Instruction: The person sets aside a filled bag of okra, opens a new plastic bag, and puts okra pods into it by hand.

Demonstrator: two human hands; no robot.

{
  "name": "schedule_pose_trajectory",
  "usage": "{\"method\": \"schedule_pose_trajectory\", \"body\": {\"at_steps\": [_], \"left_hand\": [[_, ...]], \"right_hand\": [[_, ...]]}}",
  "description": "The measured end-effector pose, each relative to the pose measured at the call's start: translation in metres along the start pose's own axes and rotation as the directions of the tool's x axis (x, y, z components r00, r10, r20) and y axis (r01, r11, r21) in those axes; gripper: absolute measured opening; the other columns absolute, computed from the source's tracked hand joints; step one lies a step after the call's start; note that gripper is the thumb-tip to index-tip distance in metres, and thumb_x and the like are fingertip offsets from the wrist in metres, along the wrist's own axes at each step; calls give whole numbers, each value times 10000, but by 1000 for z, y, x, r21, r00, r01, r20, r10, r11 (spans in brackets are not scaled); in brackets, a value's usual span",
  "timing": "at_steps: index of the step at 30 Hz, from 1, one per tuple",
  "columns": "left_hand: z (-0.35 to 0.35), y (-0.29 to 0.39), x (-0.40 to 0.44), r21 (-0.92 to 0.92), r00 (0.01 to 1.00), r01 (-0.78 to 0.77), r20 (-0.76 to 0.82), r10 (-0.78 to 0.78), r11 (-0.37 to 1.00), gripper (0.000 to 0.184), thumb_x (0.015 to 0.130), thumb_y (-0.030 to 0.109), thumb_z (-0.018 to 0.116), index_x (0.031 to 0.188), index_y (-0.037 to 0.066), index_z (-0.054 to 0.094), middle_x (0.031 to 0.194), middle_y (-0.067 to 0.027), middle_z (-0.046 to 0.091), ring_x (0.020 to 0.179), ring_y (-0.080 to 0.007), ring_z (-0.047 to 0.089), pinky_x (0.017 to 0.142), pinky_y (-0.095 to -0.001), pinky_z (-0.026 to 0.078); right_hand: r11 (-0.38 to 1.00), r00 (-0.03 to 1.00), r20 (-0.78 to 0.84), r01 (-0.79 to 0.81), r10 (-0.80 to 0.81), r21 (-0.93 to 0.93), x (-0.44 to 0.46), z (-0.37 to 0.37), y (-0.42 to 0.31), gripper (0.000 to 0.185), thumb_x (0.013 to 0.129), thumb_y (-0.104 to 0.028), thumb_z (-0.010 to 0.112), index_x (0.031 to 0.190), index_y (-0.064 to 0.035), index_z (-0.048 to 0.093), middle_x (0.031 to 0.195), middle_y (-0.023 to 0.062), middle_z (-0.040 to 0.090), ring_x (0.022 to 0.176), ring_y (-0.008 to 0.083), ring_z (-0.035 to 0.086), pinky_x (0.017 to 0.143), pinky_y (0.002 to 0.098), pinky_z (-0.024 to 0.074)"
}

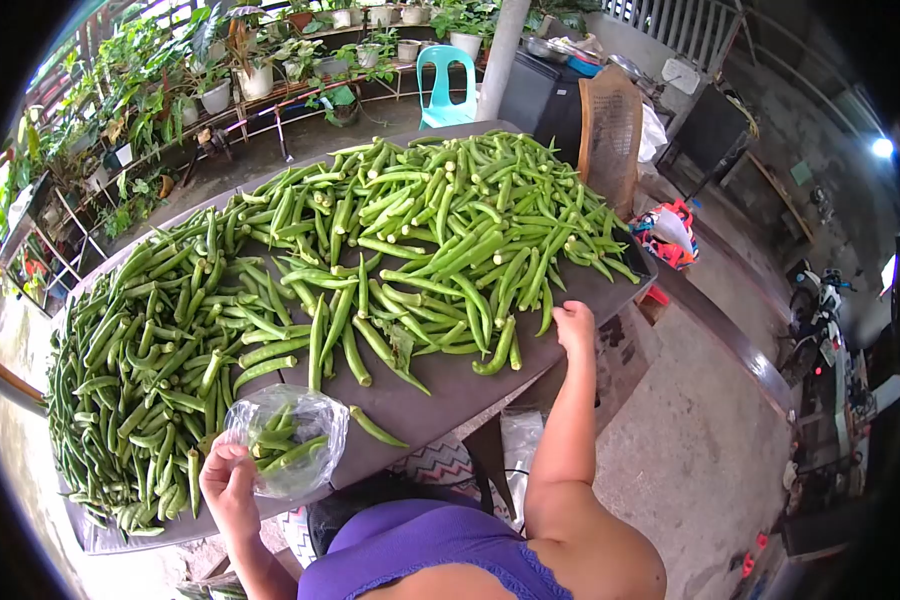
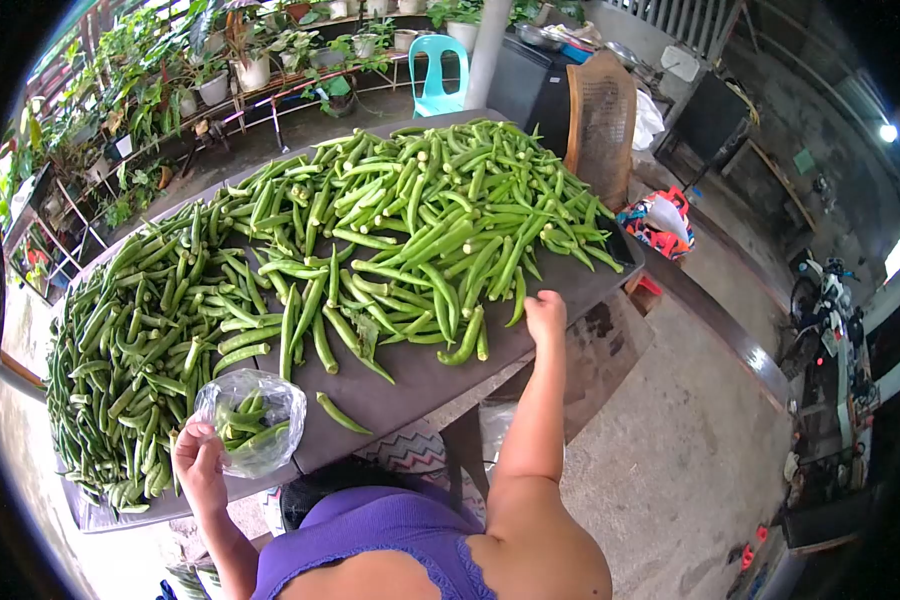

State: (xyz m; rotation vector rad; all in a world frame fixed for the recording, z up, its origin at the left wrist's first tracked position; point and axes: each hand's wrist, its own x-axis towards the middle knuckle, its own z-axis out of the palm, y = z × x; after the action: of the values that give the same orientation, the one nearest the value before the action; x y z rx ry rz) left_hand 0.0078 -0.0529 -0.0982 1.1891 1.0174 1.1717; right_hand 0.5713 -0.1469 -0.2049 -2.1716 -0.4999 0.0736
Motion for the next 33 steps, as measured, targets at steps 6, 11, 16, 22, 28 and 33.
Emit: {"method": "schedule_pose_trajectory", "body": {"at_steps": [6, 11, 16, 22, 28, 33], "left_hand": [[-3, -5, 1, -18, 1000, -12, 10, 13, 1000, 145, 833, -52, 526, 880, 60, 605, 728, 46, 538, 553, -9, 383, 500, -171, 276], [-10, -5, -8, -48, 998, 58, -17, -59, 997, 146, 828, -61, 544, 861, 65, 612, 768, 24, 560, 577, -14, 404, 525, -166, 299], [-15, -11, -7, -41, 998, 52, -26, -53, 998, 131, 842, -45, 552, 858, 72, 608, 749, 46, 548, 572, -3, 397, 510, -165, 289], [-12, -10, -6, -47, 1000, 29, 5, -29, 998, 111, 857, -31, 558, 857, 72, 599, 707, 67, 522, 553, 2, 376, 500, -162, 270], [-11, -12, -9, -56, 1000, 31, -4, -31, 998, 116, 857, -34, 550, 857, 73, 595, 686, 67, 507, 542, 2, 363, 489, -167, 250], [-8, -15, -13, -74, 999, 51, -9, -52, 996, 103, 862, -19, 549, 854, 76, 586, 657, 65, 497, 525, -3, 357, 480, -168, 250]], "right_hand": [[924, 989, -150, -53, -5, -380, -20, -10, -47, 193, 808, -143, 605, 952, -27, 658, 937, 220, 676, 926, 413, 640, 798, 490, 506], [982, 988, -141, -30, 57, 184, 6, -11, 16, 183, 913, -142, 576, 994, 7, 646, 797, 101, 643, 726, 217, 604, 701, 348, 485], [953, 990, -98, -70, 103, 296, -26, -25, -29, 227, 976, -178, 516, 979, 6, 648, 707, 4, 541, 650, 103, 481, 608, 285, 412], [949, 983, -182, 65, -8, 309, -26, -12, -25, 196, 965, -156, 517, 967, 4, 631, 728, 17, 549, 618, 111, 485, 591, 289, 415], [966, 999, -35, -23, 33, 257, -12, 29, -37, 342, 933, -284, 579, 1123, -6, 520, 967, 179, 623, 884, 273, 607, 785, 392, 478], [948, 998, 15, -48, 56, -313, -21, 54, -113, 959, 764, -649, 639, 1439, -43, 327, 1354, 258, 483, 1228, 434, 479, 1068, 484, 353]]}}
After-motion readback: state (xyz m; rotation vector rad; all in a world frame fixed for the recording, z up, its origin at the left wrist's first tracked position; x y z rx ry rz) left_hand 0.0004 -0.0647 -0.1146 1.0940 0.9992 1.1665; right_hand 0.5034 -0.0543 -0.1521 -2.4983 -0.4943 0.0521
